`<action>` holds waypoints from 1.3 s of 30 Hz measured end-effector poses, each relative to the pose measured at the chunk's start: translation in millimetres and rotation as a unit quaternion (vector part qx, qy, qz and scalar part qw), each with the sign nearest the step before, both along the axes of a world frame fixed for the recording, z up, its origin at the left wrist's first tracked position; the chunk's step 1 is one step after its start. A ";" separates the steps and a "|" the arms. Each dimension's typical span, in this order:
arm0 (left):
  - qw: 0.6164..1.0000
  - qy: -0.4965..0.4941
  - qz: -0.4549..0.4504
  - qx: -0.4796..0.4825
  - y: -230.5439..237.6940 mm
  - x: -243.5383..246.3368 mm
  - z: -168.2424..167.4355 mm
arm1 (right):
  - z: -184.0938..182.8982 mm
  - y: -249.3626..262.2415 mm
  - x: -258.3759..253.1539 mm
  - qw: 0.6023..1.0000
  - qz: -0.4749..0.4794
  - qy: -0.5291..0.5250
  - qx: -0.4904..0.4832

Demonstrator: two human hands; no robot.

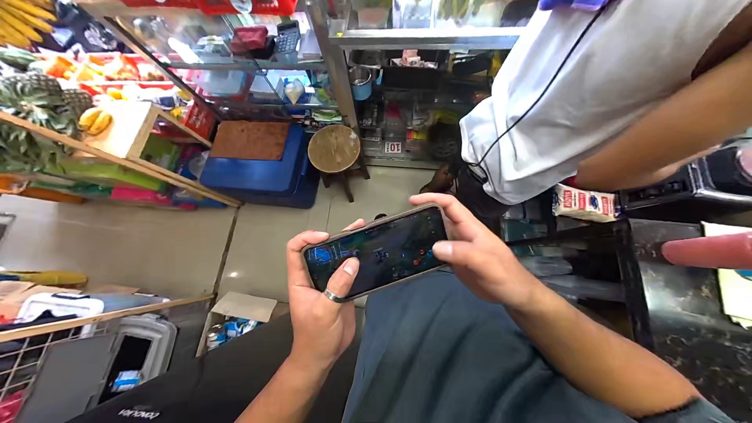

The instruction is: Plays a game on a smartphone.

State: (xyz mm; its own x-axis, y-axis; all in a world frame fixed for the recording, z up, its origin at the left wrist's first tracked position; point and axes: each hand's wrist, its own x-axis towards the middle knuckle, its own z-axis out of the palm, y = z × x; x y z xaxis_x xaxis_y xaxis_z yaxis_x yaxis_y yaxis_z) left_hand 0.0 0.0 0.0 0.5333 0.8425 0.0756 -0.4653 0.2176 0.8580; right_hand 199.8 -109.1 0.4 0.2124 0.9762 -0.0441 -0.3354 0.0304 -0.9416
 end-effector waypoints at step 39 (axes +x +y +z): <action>1.000 0.011 0.005 0.003 -2.1 -0.3 -0.9 | -5.3 1.5 -11.8 0.998 0.027 0.054 0.028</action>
